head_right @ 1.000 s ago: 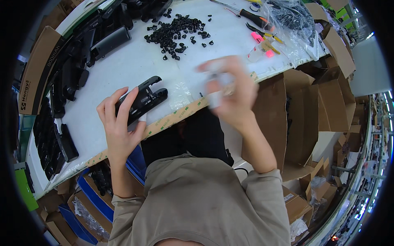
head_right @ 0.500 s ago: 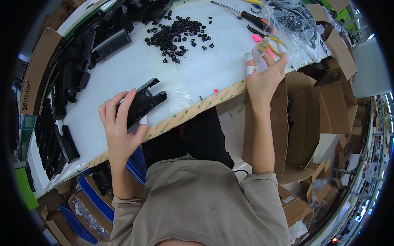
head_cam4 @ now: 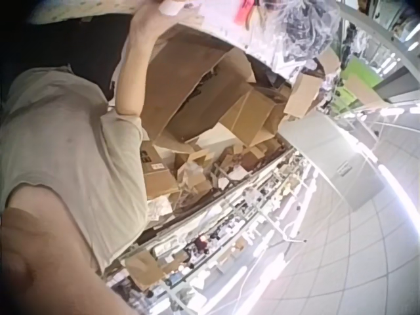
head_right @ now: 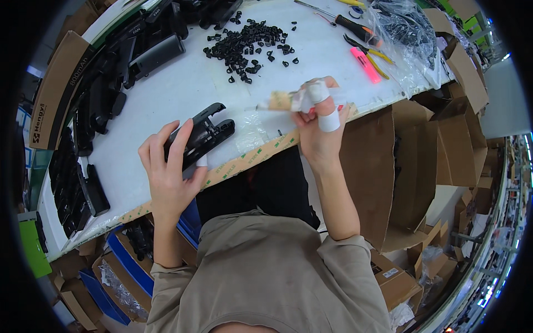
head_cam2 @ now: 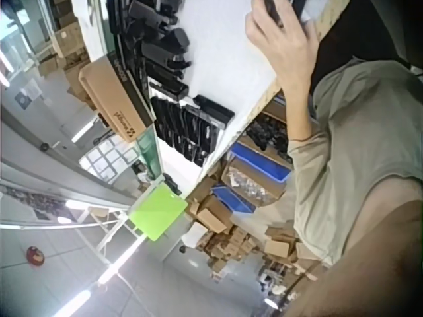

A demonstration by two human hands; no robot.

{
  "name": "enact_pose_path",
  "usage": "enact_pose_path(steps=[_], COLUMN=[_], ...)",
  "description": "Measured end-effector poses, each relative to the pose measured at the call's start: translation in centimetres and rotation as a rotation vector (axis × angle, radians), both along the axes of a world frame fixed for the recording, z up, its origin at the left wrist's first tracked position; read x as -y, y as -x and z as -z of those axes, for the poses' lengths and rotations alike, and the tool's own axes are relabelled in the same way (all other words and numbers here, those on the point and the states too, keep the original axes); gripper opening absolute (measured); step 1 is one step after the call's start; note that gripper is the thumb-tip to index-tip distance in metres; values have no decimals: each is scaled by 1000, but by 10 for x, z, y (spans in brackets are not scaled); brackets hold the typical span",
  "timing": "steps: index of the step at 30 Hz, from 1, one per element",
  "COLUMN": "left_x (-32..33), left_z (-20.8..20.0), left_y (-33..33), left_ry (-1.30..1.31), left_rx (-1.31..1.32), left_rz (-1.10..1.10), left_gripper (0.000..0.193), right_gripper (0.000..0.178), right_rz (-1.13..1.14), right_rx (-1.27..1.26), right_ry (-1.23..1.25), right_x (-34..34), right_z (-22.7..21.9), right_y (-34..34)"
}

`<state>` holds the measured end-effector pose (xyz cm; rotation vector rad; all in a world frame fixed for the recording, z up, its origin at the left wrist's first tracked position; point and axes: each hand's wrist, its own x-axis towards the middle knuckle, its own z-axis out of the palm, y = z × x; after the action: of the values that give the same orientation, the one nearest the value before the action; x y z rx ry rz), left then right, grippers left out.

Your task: The person assembles small plastic electronic housings by applying adhesive from a bottle and inserting small plastic parts into them by hand.

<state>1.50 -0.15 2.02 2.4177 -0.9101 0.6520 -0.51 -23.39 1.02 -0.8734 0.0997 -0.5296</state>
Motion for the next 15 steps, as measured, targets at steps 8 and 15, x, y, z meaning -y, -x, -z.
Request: enact_pose_path(steps=[8,15], left_x=[0,0], left_z=[1,1], left_y=[1,2], left_ry=[-33,-48], left_rx=[84,106], left_rz=[-10,-22], left_gripper=[67,66], right_gripper=[25,27], right_rz=[62,-13], right_rx=[-73,-60], right_ry=[574,681], right_x=[-20,-26], right_z=[0,-2], right_y=[-11,-19])
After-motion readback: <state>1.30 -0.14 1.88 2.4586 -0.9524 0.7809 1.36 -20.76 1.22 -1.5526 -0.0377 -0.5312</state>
